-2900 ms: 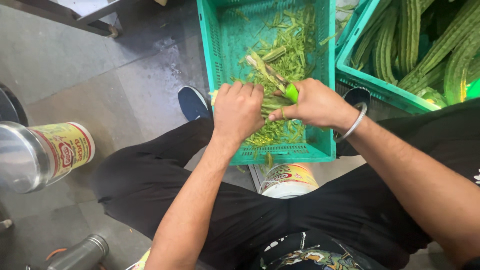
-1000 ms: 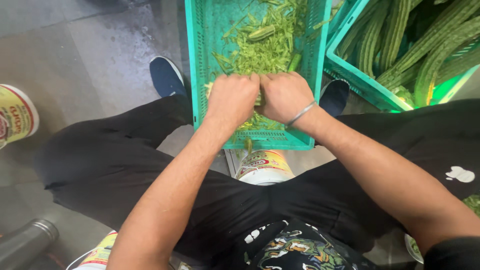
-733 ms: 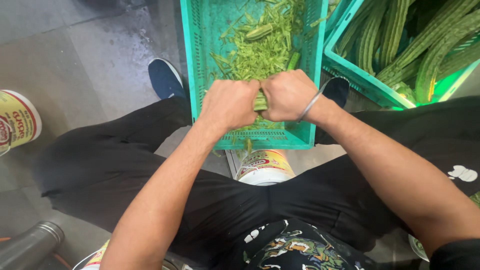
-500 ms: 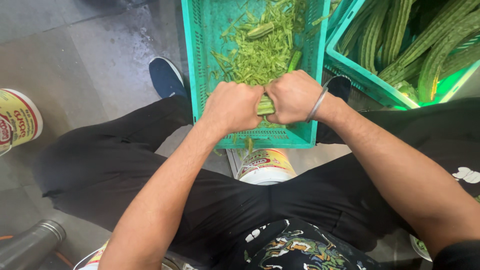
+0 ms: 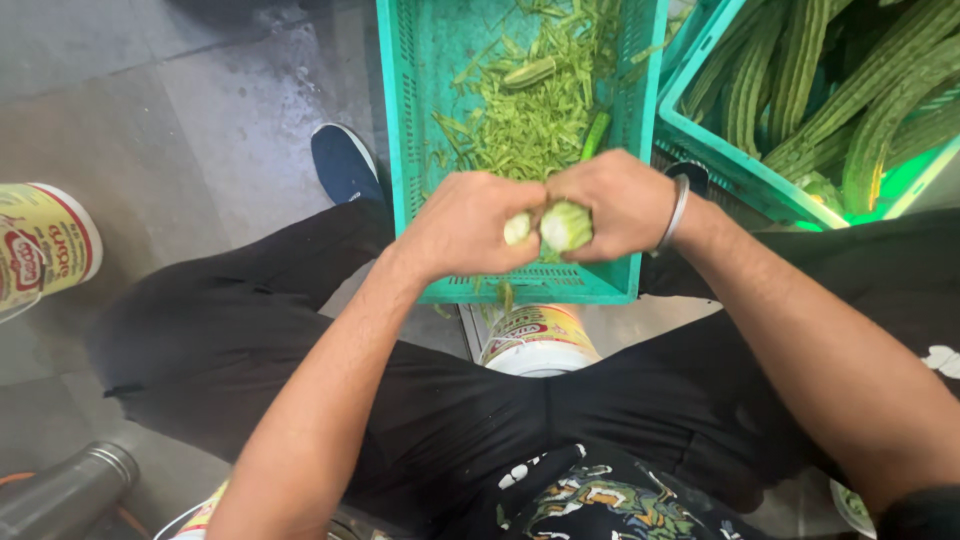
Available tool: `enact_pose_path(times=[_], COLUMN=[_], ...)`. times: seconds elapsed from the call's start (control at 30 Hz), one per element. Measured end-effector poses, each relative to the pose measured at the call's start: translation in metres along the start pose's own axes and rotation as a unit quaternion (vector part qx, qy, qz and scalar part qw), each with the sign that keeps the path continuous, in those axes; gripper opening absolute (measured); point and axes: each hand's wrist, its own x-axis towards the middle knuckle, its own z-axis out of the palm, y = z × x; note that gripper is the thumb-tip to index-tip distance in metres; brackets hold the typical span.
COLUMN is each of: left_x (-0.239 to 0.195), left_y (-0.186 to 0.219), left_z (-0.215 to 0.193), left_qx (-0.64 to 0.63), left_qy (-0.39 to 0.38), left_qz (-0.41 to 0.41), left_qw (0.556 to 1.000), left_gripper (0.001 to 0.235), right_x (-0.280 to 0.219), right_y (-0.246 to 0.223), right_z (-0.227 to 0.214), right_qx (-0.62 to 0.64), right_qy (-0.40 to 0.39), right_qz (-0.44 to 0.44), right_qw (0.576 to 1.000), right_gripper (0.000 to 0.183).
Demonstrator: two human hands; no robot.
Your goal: The person sits on the floor and uses a peeler to remove the outer skin of long green vegetables, likely bitter melons. The peels fall into a green crate below. The person handles multiple vegetables one at a time, rotating them to peel all sides.
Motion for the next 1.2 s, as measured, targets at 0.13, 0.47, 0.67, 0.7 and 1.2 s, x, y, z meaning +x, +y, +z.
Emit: enact_pose_path(times=[0.13,0.47,0.67,0.7,1.2], left_x=[0.007,0.002,0.009,0.011,0.011], left_y=[0.006,0.014,0.002,0.000,-0.042], left_z=[-0.013,-0.024,-0.026,-0.025,-0.018], left_qx=[-0.051,-0.162,-0.258,-0.287,-0.500], left_qy=[0.080,0.115,0.154,0.157,0.321], left_qz=[-0.015,-0.019,-0.093,-0.131,-0.162], left_qw=[0.995,0.980,0.949,0.936,0.788], left_gripper=[0.018,0.046,0.050,0.051,0.094], right_x=[-0.001,0.005,0.004,0.003,0.020], right_y=[-0.006,-0.017,-0.006,-0.005,-0.020], right_z=[-0.014,-0.026,-0.014,-0.014,-0.027], right_qx=[0.063,0.100,0.622,0.653,0.684], right_qy=[0.097,0.193,0.180,0.173,0.208], right_qz=[0.009,-0.045,0.089,0.112,0.227], right_qw=[0.993,0.975,0.757,0.728,0.662], right_gripper=[0.030,0.043,0.042,0.041,0.053])
